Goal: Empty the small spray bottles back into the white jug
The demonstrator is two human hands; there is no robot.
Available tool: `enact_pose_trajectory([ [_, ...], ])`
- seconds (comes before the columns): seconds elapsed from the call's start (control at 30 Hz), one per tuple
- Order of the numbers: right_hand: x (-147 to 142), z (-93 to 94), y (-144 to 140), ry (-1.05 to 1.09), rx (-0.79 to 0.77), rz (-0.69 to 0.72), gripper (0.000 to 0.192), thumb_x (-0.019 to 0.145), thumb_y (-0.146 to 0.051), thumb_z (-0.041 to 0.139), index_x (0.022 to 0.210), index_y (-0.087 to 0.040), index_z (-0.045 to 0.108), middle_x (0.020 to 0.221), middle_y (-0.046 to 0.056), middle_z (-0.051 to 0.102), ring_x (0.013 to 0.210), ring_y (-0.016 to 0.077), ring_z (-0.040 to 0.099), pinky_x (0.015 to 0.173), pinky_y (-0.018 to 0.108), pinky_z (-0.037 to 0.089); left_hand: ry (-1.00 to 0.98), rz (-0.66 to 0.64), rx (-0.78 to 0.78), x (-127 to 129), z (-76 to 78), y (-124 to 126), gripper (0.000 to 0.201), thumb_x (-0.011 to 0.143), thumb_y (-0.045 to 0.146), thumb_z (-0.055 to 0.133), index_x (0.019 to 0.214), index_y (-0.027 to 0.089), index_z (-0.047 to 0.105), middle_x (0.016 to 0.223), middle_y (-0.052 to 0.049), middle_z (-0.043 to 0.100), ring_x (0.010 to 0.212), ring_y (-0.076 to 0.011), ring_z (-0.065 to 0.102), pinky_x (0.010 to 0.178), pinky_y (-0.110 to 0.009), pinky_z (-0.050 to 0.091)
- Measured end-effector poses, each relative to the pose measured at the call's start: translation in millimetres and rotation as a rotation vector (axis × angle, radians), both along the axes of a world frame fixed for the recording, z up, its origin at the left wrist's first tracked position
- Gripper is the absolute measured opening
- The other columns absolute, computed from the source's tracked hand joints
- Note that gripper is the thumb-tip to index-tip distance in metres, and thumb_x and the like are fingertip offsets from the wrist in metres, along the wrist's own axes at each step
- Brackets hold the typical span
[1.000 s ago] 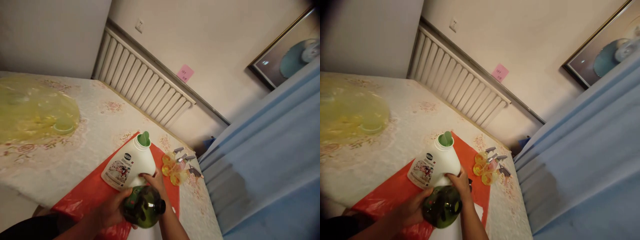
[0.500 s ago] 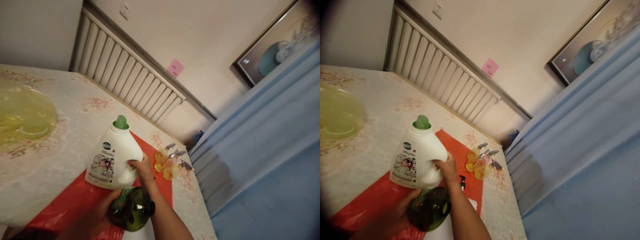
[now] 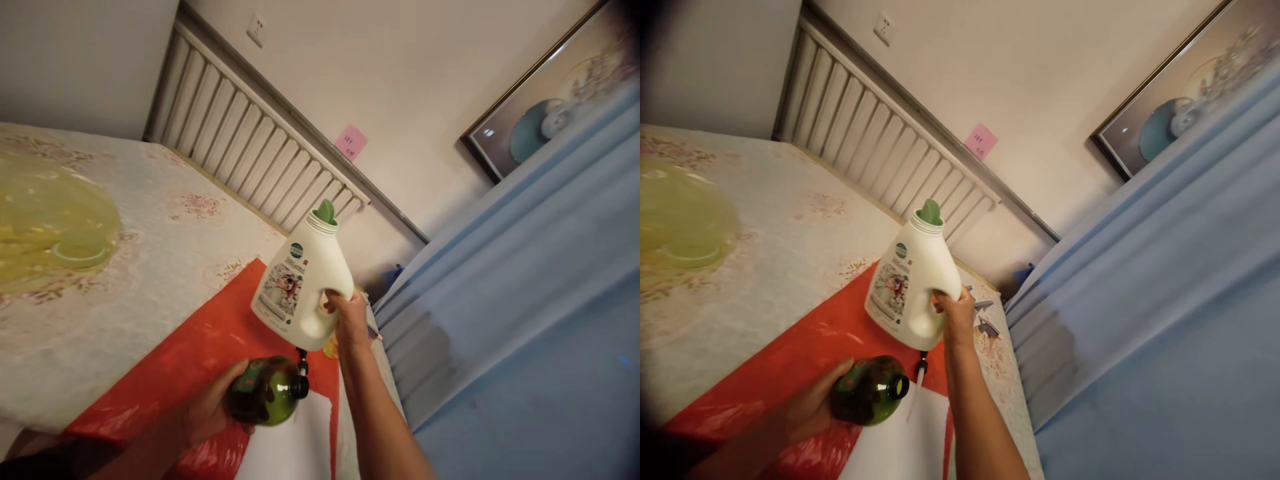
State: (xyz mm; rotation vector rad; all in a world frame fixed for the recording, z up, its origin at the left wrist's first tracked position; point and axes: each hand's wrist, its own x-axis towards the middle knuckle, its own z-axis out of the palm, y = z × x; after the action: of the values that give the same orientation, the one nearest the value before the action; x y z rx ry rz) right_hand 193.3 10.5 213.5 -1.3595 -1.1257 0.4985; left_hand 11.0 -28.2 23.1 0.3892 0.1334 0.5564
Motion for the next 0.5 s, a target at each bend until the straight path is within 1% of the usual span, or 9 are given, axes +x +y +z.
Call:
enact_pose_trajectory([
  [0.13,30.7,30.9,-32.5,-0.111,-0.03,-0.084,0.021,0.057,-0.027,0.07,0.069,-0.017,0.057,0.043,-0.008,0.051,0.039,0.0087,0.043,0.043,0.022,0.034,-0.009,0.01,-0.058,4.5,-2.4,5.3,0.051,0.09,0.05,0.05,0.12,0.012,0.066,0.102,-0.016,0.077,0.079,-0.0258,0.072,0.057,-0.031,0.053],
  [0.23,50.0,45.2,-59.4,-0.205,-0.104,-0.135,0.018,0.057,-0.028,0.069,0.066,-0.017,0.057,0.04,-0.007,0.05,0.038,0.0093,0.043,0.042,0.023,0.034,-0.04,0.068,-0.082,9.8,-4.9,8.7,0.05,0.09,0.047,0.053,0.124,0.013,0.063,0.106,-0.015,0.076,0.084,-0.0257,0.072,0.059,-0.031,0.054],
  [0.33,64.2,52.0,-84.5,-0.301,-0.195,-0.173,0.015,0.056,-0.026,0.068,0.063,-0.016,0.059,0.039,-0.006,0.049,0.036,0.0089,0.041,0.039,0.022,0.032,-0.033,0.115,-0.102,14.5,-7.0,10.9,0.051,0.089,0.046,0.054,0.126,0.012,0.06,0.109,-0.016,0.075,0.088,-0.0254,0.072,0.065,-0.031,0.056],
  [0.4,71.4,53.3,-99.5,-0.356,-0.257,-0.187,0.013,0.055,-0.025,0.067,0.062,-0.016,0.06,0.038,-0.007,0.048,0.035,0.0087,0.04,0.038,0.021,0.03,-0.008,0.14,-0.116,17.3,-8.8,12.0,0.052,0.088,0.047,0.055,0.126,0.012,0.059,0.106,-0.015,0.076,0.086,-0.025,0.073,0.067,-0.032,0.056],
  [0.5,80.7,52.4,-120.0,-0.429,-0.344,-0.184,0.009,0.056,-0.023,0.065,0.062,-0.017,0.06,0.04,-0.007,0.048,0.036,0.0093,0.041,0.038,0.021,0.031,0.044,0.168,-0.151,20.7,-10.7,13.5,0.051,0.086,0.048,0.058,0.124,0.013,0.06,0.101,-0.014,0.078,0.081,-0.0247,0.073,0.066,-0.033,0.057],
])
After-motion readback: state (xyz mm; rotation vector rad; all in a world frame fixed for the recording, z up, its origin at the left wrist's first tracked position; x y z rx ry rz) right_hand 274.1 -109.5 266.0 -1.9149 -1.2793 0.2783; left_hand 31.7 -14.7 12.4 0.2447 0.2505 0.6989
